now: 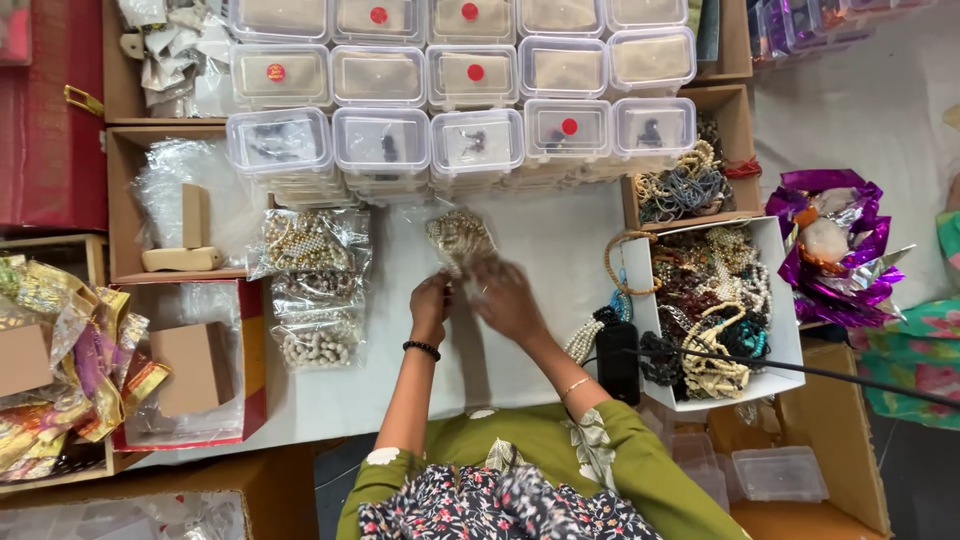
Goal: The person sorts various necklaces and beaded jewelry from a white box and places them into small clear plastic bags on a table. They handle multiple strands of beads and necklaces, folding them and sealing them inside the bags one by one.
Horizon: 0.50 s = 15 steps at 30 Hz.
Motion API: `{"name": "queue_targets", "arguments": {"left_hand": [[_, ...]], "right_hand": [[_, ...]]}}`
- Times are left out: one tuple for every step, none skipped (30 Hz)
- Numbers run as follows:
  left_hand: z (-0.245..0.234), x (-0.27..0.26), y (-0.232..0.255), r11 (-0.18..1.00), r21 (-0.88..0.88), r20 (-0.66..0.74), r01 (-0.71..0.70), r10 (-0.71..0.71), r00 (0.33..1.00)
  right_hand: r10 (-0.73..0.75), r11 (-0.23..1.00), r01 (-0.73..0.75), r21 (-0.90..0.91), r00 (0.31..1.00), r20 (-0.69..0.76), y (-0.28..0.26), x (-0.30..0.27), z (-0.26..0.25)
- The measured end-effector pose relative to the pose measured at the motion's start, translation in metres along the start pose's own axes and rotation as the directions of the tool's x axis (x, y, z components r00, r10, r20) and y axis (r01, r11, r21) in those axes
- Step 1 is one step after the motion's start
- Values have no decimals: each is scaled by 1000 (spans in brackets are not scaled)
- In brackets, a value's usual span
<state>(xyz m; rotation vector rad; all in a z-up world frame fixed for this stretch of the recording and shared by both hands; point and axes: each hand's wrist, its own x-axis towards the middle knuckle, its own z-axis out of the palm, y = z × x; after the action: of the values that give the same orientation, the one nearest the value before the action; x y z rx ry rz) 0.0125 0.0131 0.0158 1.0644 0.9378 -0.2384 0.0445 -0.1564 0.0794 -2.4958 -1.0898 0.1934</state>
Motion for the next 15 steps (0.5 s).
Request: {"name": "queue_targets", "arguments": {"left_hand": [[1,-6,7,999,-28,-48,22,-24,999],[1,-11,14,997,-57,-95,43,-49,994],[-2,-9,10,997,-57,-100,47,-53,994],[-4,-6,5,992,-123,-75,41,-50,996],[-2,0,4,981,-190,-43,31,-40,998],[0,2,4,981,-190,-41,30,-38,998],[0,3,3,979,-194,-24,56,-61,998],[0,4,2,977,-198,-7,81,-84,996],[-2,10,-6,977,-198,-9,82,-85,996],[-4,16,-15,975,-220,-3,44,-46,999],[-3,23,-22,970,-242,6,6,-4,1000],[-1,18,-17,970,-244,9,6,-4,1000],[0,12,-13,975,-220,-3,32,-34,999],[2,6,-9,979,-197,-16,59,-63,998],[1,2,-8,978,-199,-17,62,-66,998]], "right_hand": [[37,999,-37,-2,999,-36,0,7,-5],[73,997,-74,-3,995,-71,-1,15,-10],[73,997,-73,2,995,-67,1,17,-5],[61,998,-63,-15,994,-85,3,19,0],[49,998,-53,-40,993,-109,9,23,2],[48,998,-53,-42,993,-110,10,28,1],[64,995,-67,-69,997,-50,10,32,0],[81,992,-80,-98,997,9,10,36,0],[81,992,-79,-96,997,11,9,36,2],[78,992,-76,-97,997,16,9,36,4],[77,992,-75,-103,997,19,11,37,4],[78,992,-75,-106,997,18,14,33,6],[94,995,-94,-42,996,-13,16,28,9],[112,994,-111,22,993,-42,18,23,11],[112,994,-111,22,993,-39,22,12,17]]}}
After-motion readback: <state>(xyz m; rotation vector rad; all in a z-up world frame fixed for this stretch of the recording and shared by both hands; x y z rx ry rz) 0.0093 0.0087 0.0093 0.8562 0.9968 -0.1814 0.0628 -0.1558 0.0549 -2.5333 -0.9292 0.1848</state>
